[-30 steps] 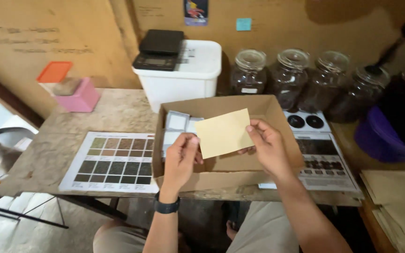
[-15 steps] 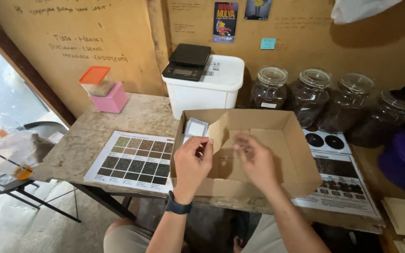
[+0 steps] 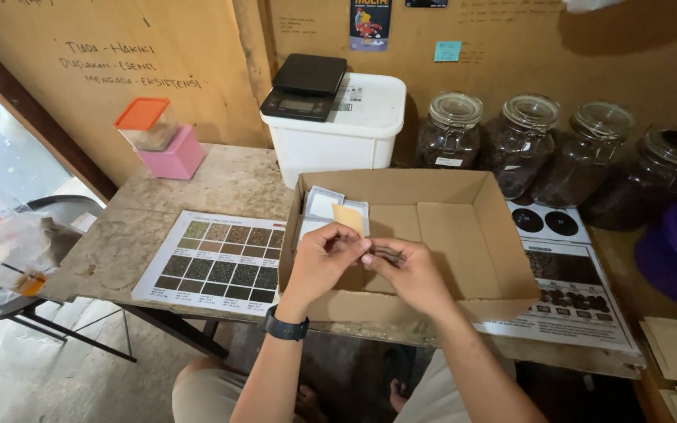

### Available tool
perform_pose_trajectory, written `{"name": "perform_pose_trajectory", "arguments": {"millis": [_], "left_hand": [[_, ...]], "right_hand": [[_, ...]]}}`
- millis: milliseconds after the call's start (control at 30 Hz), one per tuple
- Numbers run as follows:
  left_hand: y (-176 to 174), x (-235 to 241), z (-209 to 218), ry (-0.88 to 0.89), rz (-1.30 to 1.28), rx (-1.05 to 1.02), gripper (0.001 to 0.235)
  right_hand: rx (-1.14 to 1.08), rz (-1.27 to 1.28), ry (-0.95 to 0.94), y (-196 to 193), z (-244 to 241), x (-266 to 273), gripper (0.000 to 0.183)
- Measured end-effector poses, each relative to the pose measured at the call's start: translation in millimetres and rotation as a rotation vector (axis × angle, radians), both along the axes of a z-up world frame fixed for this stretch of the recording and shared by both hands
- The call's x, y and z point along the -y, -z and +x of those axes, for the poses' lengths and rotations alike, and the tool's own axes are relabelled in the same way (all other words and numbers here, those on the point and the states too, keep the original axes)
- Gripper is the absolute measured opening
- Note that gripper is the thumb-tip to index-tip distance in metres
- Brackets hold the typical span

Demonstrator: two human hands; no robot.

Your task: The person places small white packets into brown paper envelopes, folds the envelopes closed, and stacks them on the table. The person repeats this process for several packets, organizing the finished envelopes into a neat pile.

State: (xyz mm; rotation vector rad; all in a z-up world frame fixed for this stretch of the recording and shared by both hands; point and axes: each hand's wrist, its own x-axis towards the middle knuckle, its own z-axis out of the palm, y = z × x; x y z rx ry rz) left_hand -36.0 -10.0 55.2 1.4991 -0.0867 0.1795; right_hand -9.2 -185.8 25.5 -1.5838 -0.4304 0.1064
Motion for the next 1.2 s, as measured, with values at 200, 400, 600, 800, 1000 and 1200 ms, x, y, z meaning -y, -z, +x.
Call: {"name": "perform_pose_trajectory", "arguments": {"millis": [200, 400, 600, 800, 1000, 1200], "left_hand": [[-9.3, 0.2, -4.5, 0.051, 0.018, 0.004, 0.010], [-6.9, -1.0, -5.3, 0.072, 0.027, 0.017, 0.009], [-7.7, -0.3, -5.7, 0.107, 0.025, 0.002, 0.014], [-4.4, -1.0, -4.8, 0.147, 0.003, -0.006, 0.016], [-9.5, -0.3, -7.5, 0.170, -0.006, -0.013, 0.016], [-6.3, -1.4, -5.7, 0.175, 0.011, -0.003, 0.015]], "right_hand": [[-0.057, 0.025, 0.030, -3.7, -1.1, 6.5, 0.028], [-0.084, 0.058, 0.039, -16.9, -11.9, 0.3, 0.025], [-0.141, 0.106, 0.068, -2.2, -2.8, 4.2, 0.021], [-0.229, 0.161, 0.080, 4.7, -2.3, 6.7, 0.023], [-0.286, 0.191, 0.084, 8.0, -0.5, 8.2, 0.020], [-0.303, 0.205, 0.079, 15.1, 3.2, 8.3, 0.021]]}}
